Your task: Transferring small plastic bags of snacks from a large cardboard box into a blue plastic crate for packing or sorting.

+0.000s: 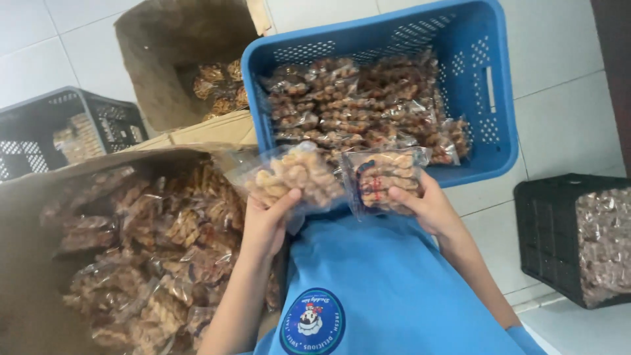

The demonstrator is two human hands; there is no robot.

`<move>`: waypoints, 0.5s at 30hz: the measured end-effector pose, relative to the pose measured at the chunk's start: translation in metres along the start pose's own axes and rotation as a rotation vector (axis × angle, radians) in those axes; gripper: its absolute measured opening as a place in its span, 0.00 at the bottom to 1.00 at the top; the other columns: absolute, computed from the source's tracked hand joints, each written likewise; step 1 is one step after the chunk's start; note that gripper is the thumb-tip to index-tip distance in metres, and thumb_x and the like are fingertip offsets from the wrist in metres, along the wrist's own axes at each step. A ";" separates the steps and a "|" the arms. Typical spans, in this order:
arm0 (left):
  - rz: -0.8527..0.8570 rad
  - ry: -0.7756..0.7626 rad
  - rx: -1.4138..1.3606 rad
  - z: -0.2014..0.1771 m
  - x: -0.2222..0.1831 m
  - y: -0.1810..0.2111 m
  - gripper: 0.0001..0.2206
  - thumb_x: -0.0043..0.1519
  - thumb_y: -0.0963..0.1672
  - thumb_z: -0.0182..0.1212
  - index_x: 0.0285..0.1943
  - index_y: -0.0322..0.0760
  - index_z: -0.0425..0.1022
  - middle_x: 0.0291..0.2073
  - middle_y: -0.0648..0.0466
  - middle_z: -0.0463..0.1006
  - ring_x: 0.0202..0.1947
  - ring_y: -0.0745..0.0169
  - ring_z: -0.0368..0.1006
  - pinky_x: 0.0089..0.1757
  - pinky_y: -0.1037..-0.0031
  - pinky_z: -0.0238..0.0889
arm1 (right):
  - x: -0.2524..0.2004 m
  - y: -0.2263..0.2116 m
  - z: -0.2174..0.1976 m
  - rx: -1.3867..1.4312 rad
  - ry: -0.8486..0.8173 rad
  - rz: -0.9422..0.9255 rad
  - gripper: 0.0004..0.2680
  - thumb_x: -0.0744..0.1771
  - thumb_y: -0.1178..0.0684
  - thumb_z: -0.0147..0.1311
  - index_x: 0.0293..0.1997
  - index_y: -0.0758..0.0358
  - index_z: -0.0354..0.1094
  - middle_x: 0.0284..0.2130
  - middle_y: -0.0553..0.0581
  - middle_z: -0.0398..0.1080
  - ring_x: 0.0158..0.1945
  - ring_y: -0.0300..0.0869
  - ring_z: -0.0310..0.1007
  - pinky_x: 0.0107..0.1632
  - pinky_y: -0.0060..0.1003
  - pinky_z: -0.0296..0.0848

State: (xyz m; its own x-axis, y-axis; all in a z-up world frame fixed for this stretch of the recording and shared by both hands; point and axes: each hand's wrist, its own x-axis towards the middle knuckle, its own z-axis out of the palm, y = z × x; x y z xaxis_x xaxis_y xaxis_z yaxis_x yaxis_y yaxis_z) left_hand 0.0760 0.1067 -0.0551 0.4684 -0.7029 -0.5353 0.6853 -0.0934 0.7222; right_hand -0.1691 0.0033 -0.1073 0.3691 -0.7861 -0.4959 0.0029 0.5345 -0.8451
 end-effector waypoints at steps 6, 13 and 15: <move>0.378 -0.040 0.485 0.044 0.012 -0.038 0.12 0.44 0.38 0.73 0.37 0.33 0.80 0.32 0.46 0.80 0.37 0.68 0.71 0.39 0.71 0.69 | -0.001 -0.014 0.001 -0.010 0.155 -0.023 0.17 0.59 0.59 0.62 0.52 0.66 0.63 0.35 0.62 0.73 0.34 0.43 0.75 0.27 0.36 0.77; 0.272 0.136 0.362 0.106 0.024 -0.064 0.13 0.45 0.40 0.74 0.38 0.32 0.79 0.31 0.47 0.80 0.34 0.67 0.75 0.37 0.70 0.71 | 0.016 -0.027 -0.049 0.003 0.244 -0.058 0.18 0.59 0.58 0.63 0.51 0.68 0.64 0.38 0.64 0.72 0.37 0.44 0.73 0.32 0.39 0.77; 0.514 0.139 0.430 0.117 0.028 -0.076 0.13 0.47 0.40 0.72 0.40 0.31 0.78 0.35 0.44 0.80 0.42 0.64 0.71 0.44 0.68 0.68 | 0.023 -0.031 -0.065 0.010 0.246 -0.079 0.17 0.60 0.59 0.62 0.52 0.68 0.63 0.39 0.64 0.72 0.39 0.43 0.73 0.34 0.39 0.77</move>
State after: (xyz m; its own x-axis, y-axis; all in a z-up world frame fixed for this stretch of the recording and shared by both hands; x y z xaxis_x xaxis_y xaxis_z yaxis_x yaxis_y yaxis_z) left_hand -0.0286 0.0111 -0.0740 0.7621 -0.6383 -0.1084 0.0876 -0.0643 0.9941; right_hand -0.2212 -0.0509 -0.1055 0.1298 -0.8768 -0.4629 0.0327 0.4704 -0.8818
